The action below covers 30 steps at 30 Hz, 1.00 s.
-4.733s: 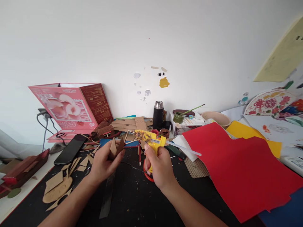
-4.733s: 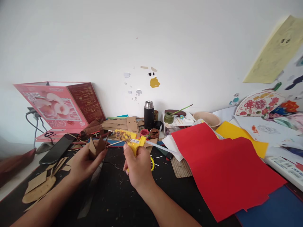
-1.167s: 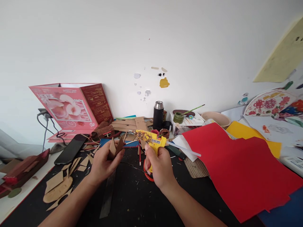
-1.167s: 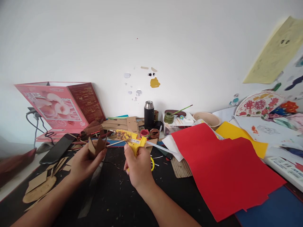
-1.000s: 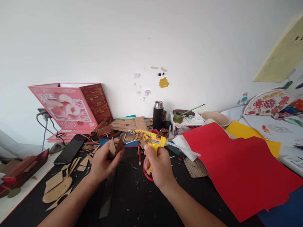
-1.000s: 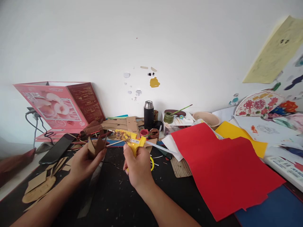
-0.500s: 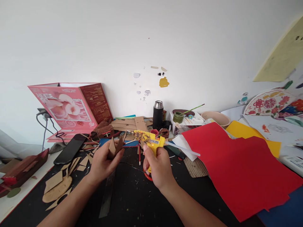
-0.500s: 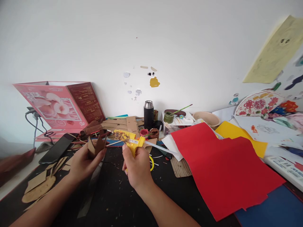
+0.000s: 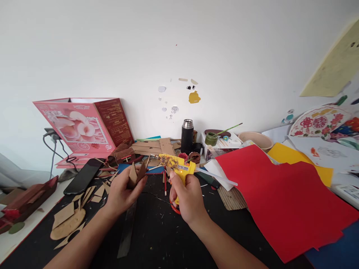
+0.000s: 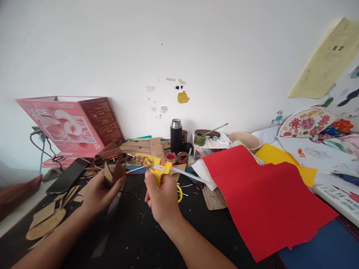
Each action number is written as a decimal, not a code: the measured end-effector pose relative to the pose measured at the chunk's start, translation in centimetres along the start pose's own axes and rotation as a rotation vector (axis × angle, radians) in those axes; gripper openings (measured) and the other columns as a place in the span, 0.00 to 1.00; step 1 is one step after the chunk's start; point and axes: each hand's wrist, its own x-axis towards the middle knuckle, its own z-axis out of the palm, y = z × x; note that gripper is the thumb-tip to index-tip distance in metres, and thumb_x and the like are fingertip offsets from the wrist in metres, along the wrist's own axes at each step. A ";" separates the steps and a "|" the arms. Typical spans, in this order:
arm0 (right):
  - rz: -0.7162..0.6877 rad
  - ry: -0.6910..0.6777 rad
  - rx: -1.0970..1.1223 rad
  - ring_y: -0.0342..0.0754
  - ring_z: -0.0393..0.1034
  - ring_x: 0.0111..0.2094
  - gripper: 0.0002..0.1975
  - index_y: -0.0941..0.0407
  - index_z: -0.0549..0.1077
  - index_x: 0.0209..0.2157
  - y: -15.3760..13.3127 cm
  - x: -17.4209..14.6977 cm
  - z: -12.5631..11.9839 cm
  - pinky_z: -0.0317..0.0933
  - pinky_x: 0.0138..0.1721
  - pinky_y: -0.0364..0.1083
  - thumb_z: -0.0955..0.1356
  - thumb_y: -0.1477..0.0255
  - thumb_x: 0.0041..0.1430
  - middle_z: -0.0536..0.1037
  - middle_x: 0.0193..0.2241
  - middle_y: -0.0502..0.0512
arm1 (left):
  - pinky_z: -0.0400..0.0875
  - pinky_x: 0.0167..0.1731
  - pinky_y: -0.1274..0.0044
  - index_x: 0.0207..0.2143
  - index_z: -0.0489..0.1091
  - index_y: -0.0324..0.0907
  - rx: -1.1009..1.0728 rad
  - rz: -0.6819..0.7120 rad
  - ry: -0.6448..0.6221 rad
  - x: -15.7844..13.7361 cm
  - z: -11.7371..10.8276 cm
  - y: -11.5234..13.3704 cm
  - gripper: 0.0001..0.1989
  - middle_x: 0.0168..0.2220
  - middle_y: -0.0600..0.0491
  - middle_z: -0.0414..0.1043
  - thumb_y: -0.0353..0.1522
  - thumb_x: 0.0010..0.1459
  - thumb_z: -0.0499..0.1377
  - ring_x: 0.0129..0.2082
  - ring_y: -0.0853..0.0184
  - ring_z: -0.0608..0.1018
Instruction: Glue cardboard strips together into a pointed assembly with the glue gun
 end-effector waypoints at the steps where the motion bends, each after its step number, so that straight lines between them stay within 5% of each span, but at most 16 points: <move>1: 0.002 -0.007 -0.005 0.39 0.57 0.12 0.28 0.52 0.67 0.21 0.0 0.0 0.0 0.51 0.15 0.40 0.73 0.44 0.55 0.64 0.11 0.44 | 0.75 0.30 0.76 0.47 0.76 0.42 -0.007 -0.001 -0.001 0.0 0.0 0.0 0.09 0.35 0.51 0.83 0.36 0.67 0.63 0.29 0.63 0.83; 9: 0.009 -0.018 -0.020 0.40 0.57 0.12 0.28 0.52 0.66 0.20 -0.1 0.0 0.1 0.52 0.15 0.40 0.73 0.45 0.54 0.64 0.11 0.44 | 0.74 0.33 0.74 0.46 0.77 0.44 -0.109 -0.093 0.000 -0.1 0.0 0.3 0.11 0.36 0.49 0.84 0.38 0.65 0.65 0.31 0.61 0.83; 17: 0.063 -0.060 -0.022 0.39 0.56 0.11 0.26 0.53 0.69 0.25 0.4 0.0 0.2 0.49 0.14 0.40 0.74 0.45 0.54 0.64 0.11 0.42 | 0.71 0.35 0.72 0.43 0.79 0.46 -0.292 -0.388 0.056 0.2 0.0 1.0 0.16 0.36 0.50 0.82 0.45 0.59 0.70 0.33 0.58 0.79; 24: 0.024 -0.029 0.000 0.40 0.57 0.12 0.27 0.53 0.68 0.23 0.0 0.1 -0.1 0.52 0.15 0.40 0.73 0.43 0.54 0.64 0.10 0.45 | 0.77 0.33 0.72 0.42 0.77 0.45 -0.802 -0.818 0.055 1.7 -0.4 1.5 0.30 0.38 0.48 0.85 0.53 0.45 0.77 0.35 0.56 0.83; 30: 0.016 -0.019 0.007 0.40 0.58 0.13 0.28 0.53 0.69 0.22 0.1 0.2 -0.1 0.53 0.16 0.41 0.73 0.43 0.55 0.65 0.11 0.45 | 0.76 0.28 0.75 0.36 0.80 0.40 -1.046 -0.860 0.040 2.5 -1.2 1.2 0.29 0.29 0.48 0.81 0.53 0.42 0.79 0.28 0.61 0.79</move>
